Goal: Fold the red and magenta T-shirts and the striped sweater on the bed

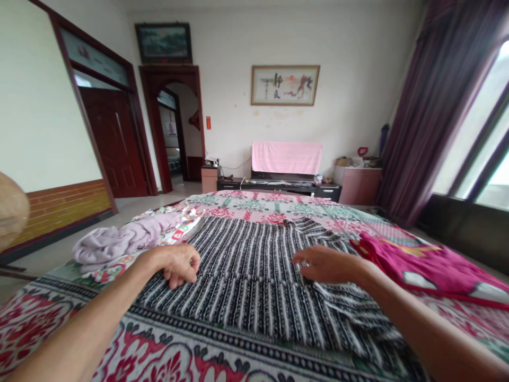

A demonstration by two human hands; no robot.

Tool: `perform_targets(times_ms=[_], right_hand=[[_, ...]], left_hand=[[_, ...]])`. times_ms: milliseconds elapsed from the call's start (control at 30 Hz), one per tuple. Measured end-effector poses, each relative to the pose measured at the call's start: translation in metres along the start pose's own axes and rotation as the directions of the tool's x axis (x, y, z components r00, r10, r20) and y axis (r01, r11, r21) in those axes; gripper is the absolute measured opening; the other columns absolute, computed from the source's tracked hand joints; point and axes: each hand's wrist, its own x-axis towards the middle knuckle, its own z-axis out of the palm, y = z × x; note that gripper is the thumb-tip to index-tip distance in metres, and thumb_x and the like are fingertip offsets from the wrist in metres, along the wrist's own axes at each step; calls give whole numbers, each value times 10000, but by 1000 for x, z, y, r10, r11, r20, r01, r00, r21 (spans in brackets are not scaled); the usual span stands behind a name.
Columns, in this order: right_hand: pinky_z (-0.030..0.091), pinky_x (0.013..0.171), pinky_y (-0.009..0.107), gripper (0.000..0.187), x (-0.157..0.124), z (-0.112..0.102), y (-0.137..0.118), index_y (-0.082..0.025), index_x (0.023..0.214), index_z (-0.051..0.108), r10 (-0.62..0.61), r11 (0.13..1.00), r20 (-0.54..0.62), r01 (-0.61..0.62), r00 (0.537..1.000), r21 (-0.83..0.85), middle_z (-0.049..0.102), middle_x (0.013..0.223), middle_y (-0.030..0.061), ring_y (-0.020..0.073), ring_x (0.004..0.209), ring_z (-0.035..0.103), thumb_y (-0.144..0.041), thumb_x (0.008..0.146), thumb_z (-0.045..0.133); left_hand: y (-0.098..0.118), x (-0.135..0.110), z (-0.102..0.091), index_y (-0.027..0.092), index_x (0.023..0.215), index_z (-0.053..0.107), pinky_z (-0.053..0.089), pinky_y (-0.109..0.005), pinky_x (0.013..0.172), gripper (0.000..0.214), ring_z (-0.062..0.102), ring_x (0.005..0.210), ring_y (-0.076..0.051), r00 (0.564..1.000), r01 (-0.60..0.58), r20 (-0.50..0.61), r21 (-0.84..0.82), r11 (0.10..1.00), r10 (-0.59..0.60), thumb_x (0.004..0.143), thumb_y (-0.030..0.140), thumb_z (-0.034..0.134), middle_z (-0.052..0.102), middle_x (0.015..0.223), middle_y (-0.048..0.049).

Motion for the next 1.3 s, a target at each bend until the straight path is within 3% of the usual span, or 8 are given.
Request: perform_targets(times_ms=[100,267,367,467,667,900,1067,1300], right_hand=[[423,901,332,388,31,13,6,-157,1149,612,120,993,-149,-117,981,31,647,1155,121,237,1040,596,-186,799,446],[407,917,322,348,56,56,30,-135,1134,585,323,946,-366,-300,873,119,609,1191,131,217,1055,584,-229,866,384],[401,916,300,304,55,75,45,-151,1058,609,298,954,-425,-265,855,137,623,1149,105,193,1041,580,-244,874,385],[404,901,283,281,54,82,52,-164,1028,619,279,960,-449,-239,849,145,636,1113,87,177,995,589,-235,858,406],[392,895,276,271,55,82,49,-179,1005,634,329,944,-466,-279,821,175,644,1093,74,175,987,589,-240,847,422],[394,871,279,292,54,81,45,-182,1041,633,352,936,-453,-314,819,158,643,1112,73,182,976,585,-237,849,419],[397,857,275,281,55,82,45,-195,1026,639,359,933,-461,-331,811,145,649,1091,64,179,949,587,-248,852,425],[395,875,270,282,56,81,44,-191,1019,642,361,932,-460,-335,811,141,651,1086,64,182,959,588,-246,845,426]], left_hand=[[-1,5,3,200,746,583,386,-183,395,198,608,458,-146,1000,4,-18,19,1000,-4,603,334,606,649,557,0],[-10,4,-2,192,787,585,391,-175,411,208,601,446,-126,999,-27,41,-88,996,30,635,334,587,658,580,-3],[-15,4,-3,179,800,588,391,-175,421,227,605,456,-126,998,-45,28,-158,986,50,673,366,566,656,580,-13],[-19,8,-5,166,835,589,355,-162,405,250,600,467,-119,990,-28,-142,-201,979,-1,699,373,553,651,590,-15],[-14,31,-17,163,1089,599,326,-172,404,373,496,378,-94,848,157,-477,-187,970,-230,743,290,538,601,505,23],[-12,84,-38,118,986,637,436,-248,507,336,601,515,-166,745,322,-523,-259,910,-413,724,318,574,688,658,-74],[-20,108,-35,123,982,650,484,-327,664,433,652,904,-308,627,396,-641,-227,890,-442,669,419,612,693,911,-171],[-27,112,-26,171,976,684,491,-375,712,383,623,974,-338,589,327,-695,-262,908,-412,684,404,597,676,1024,-164]])
